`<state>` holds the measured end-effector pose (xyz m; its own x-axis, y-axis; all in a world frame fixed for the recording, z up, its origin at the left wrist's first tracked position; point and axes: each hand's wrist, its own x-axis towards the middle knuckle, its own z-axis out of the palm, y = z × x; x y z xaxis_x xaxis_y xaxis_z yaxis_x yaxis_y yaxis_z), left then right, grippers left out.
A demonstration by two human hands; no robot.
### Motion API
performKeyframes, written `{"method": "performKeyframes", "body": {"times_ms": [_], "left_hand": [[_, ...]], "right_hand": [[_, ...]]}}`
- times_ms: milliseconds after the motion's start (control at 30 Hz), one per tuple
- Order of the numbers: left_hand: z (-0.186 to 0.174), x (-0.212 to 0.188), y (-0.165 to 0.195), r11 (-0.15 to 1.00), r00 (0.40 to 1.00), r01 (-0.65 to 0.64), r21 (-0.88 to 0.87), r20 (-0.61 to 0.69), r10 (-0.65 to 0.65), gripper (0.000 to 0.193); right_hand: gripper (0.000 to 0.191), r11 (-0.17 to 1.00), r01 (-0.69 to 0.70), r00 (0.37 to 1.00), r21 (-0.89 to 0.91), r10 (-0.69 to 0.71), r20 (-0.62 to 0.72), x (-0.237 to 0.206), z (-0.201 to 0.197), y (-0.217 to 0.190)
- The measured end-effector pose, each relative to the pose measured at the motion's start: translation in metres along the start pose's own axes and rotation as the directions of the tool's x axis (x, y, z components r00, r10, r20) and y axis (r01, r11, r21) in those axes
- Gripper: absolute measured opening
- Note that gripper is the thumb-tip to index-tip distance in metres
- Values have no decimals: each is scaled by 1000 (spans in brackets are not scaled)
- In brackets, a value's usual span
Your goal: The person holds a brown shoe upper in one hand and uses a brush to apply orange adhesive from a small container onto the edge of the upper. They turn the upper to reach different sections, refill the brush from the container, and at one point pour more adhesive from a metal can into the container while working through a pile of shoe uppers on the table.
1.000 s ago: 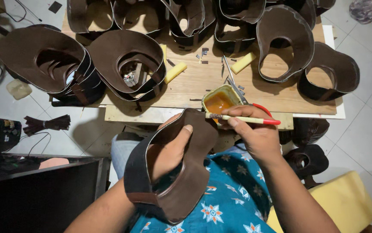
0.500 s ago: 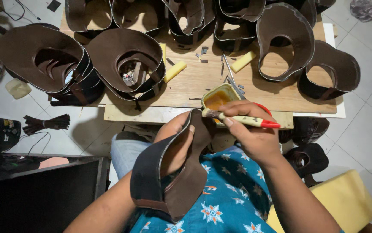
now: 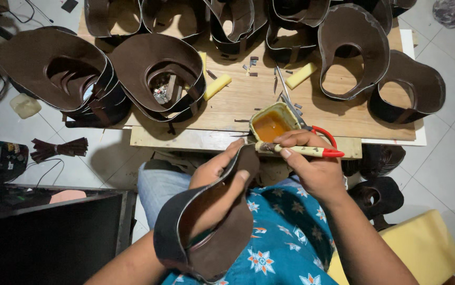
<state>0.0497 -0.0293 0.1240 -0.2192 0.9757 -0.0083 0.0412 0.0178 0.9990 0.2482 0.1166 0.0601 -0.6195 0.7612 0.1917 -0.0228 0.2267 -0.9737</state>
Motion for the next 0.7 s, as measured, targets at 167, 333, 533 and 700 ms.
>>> {"method": "performKeyframes", "body": {"times_ms": [167,333,533,700], "left_hand": [[-6,0,-30,972,972,233,16,20,-233,39],[-12,-3,-54,678,696,701,221,-3,-718,62],[-13,-5,-53,950,986,154,273,19,-165,39],[-8,-4,-43,916,923,367,-163,-56,-380,38]], "right_hand": [[13,999,-18,998,42,20,-52,0,2,1],[14,999,-16,999,41,17,-29,0,3,1],[13,990,30,997,138,-21,-68,2,3,-8],[13,997,56,998,60,-55,-17,4,4,-14]]}}
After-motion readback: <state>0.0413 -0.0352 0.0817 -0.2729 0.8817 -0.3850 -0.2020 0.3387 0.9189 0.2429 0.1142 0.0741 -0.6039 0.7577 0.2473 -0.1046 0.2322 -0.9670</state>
